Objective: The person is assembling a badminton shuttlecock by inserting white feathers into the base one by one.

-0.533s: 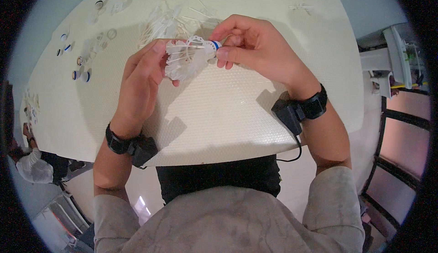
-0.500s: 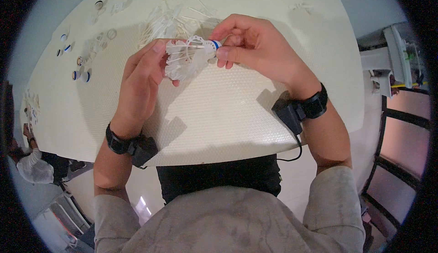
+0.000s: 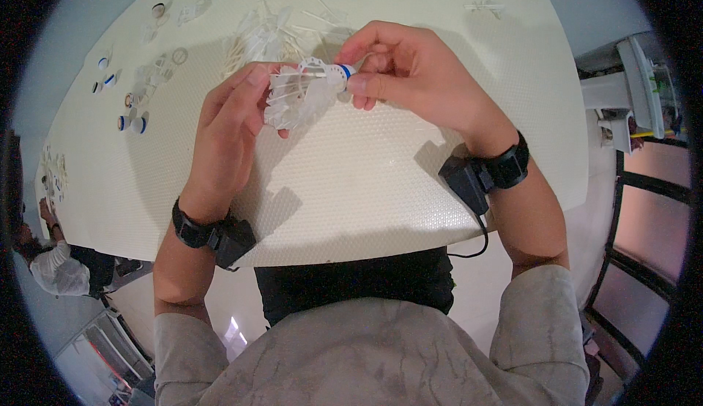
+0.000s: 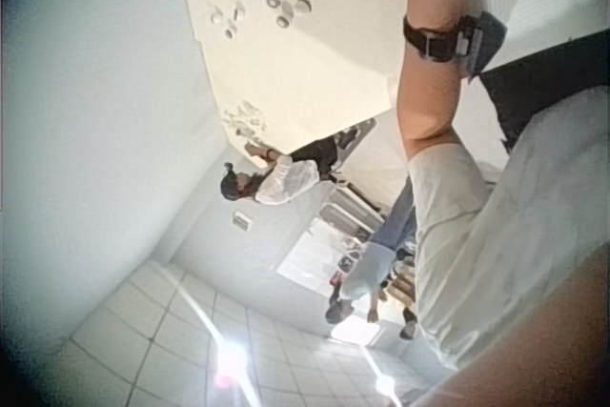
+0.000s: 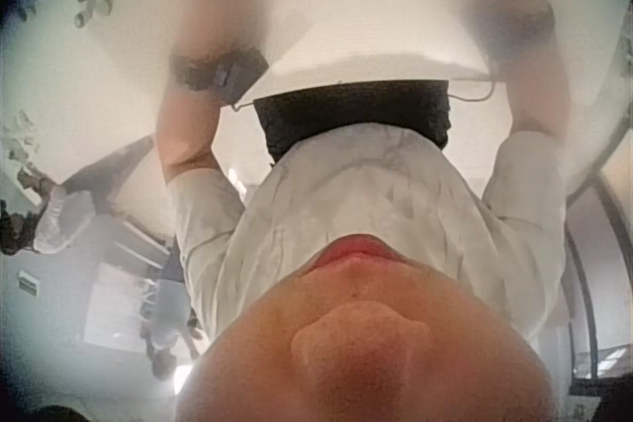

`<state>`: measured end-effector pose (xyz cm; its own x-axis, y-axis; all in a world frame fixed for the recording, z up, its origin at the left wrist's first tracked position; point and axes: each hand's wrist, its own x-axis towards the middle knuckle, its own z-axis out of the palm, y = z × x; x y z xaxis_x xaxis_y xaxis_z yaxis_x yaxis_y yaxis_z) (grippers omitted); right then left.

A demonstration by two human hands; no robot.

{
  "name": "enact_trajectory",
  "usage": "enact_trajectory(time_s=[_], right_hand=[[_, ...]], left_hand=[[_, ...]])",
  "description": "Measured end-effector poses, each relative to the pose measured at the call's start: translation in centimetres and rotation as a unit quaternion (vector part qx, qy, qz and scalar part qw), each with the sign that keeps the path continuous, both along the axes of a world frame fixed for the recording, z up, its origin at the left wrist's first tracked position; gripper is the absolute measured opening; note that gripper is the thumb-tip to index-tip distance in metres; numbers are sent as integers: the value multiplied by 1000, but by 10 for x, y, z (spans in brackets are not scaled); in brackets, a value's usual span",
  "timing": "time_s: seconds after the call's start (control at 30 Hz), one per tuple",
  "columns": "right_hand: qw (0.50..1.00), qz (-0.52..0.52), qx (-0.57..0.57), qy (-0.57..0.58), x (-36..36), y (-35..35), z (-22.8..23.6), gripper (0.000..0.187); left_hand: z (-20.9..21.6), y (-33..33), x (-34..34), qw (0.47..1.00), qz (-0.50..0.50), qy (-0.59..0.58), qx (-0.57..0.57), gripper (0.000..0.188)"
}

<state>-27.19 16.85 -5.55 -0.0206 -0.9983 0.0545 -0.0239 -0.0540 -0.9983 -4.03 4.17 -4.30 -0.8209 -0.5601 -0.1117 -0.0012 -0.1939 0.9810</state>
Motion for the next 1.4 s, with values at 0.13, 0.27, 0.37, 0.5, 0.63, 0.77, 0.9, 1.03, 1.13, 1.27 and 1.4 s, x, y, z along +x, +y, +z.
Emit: enact_trajectory(time_s=[0.13, 0.27, 0.37, 0.5, 0.63, 0.77, 0.9, 1.03, 1.13, 1.27, 1.4], right_hand=[[1000, 3, -1, 8, 0, 0, 1, 24], [1000, -4, 8, 13, 0, 0, 2, 25], [1000, -8, 10, 10, 1, 2, 4, 24], [1000, -11, 8, 6, 2, 2, 4, 24], [1000, -12, 1, 6, 1, 1, 4, 24], [1000, -19, 4, 9, 2, 4, 6, 25], [1000, -17, 7, 2, 1, 3, 7, 24], [1000, -17, 4, -5, 2, 3, 7, 25], [1000, -20, 9, -8, 2, 4, 8, 25], [1000, -21, 5, -16, 2, 4, 9, 26], [999, -18, -6, -27, 1, 4, 9, 27]], left_hand=[[-1, 2, -2, 999, 18, 22, 28, 40], [-2, 3, -2, 998, 44, 41, 37, 35], [-2, 1, -1, 997, 46, 37, 46, 32], [-1, -1, 2, 999, 11, 27, 23, 33], [0, 1, 3, 999, 16, 27, 9, 32], [-1, 2, 1, 999, 30, 41, 8, 27], [0, 1, 1, 998, 26, 48, 15, 27], [1, 2, 1, 998, 28, 56, 11, 26], [2, 2, 2, 998, 33, 55, 10, 27], [2, 1, 2, 998, 28, 62, 19, 27], [1, 2, 3, 997, 32, 70, -16, 25]])
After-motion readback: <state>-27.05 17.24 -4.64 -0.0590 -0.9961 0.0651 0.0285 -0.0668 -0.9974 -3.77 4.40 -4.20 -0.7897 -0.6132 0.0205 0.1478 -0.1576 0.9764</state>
